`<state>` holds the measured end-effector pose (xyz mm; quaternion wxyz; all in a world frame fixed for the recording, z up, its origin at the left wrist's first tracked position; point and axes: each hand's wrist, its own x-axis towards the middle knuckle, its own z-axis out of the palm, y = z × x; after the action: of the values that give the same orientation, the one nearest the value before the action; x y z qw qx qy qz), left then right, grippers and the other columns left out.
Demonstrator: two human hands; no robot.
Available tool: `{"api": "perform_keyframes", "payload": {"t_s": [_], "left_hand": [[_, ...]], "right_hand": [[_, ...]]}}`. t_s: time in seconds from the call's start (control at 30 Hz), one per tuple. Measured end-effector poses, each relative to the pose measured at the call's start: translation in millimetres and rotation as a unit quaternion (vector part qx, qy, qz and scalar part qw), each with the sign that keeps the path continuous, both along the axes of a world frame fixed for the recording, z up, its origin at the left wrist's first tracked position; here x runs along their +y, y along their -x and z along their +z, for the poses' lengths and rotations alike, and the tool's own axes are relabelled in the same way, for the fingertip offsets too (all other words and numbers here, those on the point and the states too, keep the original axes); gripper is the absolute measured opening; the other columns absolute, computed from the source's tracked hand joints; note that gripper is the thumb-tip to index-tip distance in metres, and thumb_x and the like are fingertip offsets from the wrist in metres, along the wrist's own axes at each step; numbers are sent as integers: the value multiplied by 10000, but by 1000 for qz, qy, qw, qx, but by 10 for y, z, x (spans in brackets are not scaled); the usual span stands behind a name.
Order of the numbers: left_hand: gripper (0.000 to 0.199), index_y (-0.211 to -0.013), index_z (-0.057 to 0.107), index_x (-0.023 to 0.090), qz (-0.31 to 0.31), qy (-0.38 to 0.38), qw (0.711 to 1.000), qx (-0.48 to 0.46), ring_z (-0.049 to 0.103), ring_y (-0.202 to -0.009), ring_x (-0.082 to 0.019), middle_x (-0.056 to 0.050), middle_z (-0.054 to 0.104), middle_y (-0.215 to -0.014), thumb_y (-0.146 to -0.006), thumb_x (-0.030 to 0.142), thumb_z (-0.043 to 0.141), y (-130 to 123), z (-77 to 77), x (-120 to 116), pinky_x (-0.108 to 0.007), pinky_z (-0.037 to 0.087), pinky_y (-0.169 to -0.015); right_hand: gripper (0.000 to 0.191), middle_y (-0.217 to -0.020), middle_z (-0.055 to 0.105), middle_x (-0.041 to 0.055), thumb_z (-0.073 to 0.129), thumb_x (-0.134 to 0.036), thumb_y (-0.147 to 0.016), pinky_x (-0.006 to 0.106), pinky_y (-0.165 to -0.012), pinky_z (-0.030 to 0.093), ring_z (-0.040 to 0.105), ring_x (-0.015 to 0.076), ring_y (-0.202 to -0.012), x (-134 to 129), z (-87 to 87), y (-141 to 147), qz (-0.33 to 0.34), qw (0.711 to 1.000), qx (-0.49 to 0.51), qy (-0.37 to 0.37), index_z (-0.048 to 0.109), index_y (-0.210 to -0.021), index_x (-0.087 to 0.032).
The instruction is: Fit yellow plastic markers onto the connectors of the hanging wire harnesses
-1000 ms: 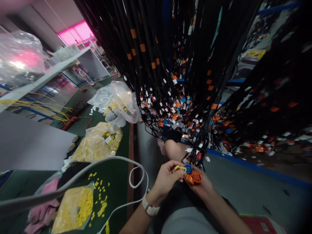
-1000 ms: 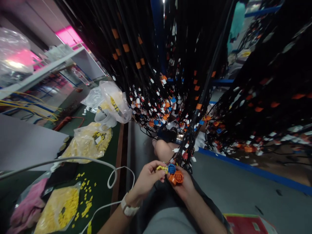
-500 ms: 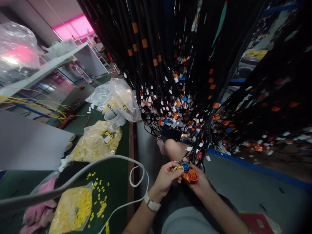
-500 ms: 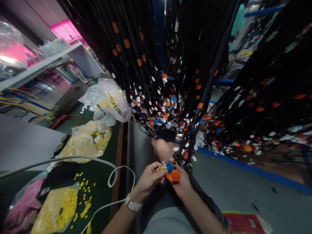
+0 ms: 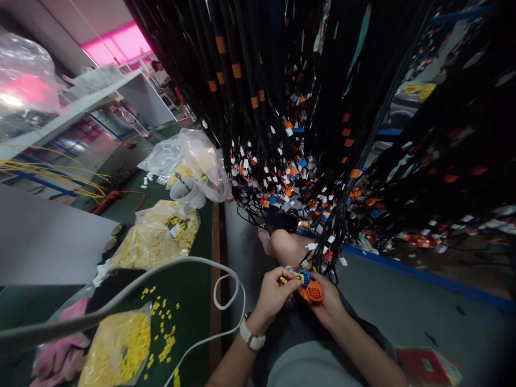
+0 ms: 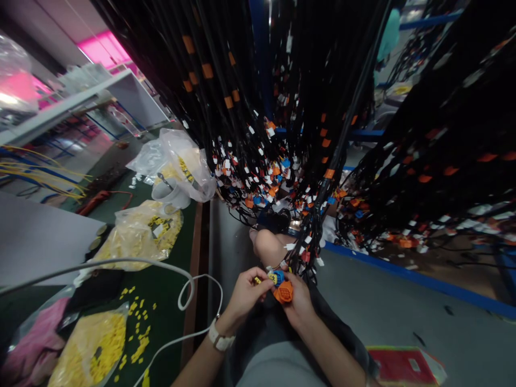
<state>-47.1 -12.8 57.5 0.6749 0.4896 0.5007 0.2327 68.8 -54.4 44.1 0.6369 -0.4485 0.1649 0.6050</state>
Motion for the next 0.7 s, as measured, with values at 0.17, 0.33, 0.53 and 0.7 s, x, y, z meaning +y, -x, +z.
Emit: {"api": "perform_keyframes", "payload": {"t_s": [0.17,0.33,0.53,0.7], "left_hand": [[332,-674,557,124,5,26,1000,9,426,-399,-56,0,573,-529,-617,409,716,13,27,-9,-173,324,-396],[388,-662,545,121,22,91,996,-14,392,-362,-50,41,485,-436,-595,463,716,26,5,-28,-166,295,-359],[375,-670,505,132,35,139,988,-52,382,-350,-31,47,492,-502,-603,434,717,41,-81,-45,-150,255,-321],[368,-671,492,135,29,162,984,-69,366,-352,-25,53,478,-505,-610,422,715,48,-104,-43,-146,243,-323]], "right_hand": [[135,-590,641,-14,672,-106,-568,199,-427,463,565,113,-481,2,22,26,2,999,-44,-20,606,-674,-158],[219,-617,635,-21,732,-203,-526,212,-443,454,563,123,-512,-7,-28,46,25,996,-80,-30,606,-703,-170],[221,-628,619,-24,729,-229,-542,220,-501,455,559,121,-546,-21,-112,46,39,992,-115,-44,598,-711,-175],[236,-645,620,-23,735,-229,-538,218,-527,450,556,118,-564,-18,-120,40,37,991,-121,-50,596,-720,-174]]}}
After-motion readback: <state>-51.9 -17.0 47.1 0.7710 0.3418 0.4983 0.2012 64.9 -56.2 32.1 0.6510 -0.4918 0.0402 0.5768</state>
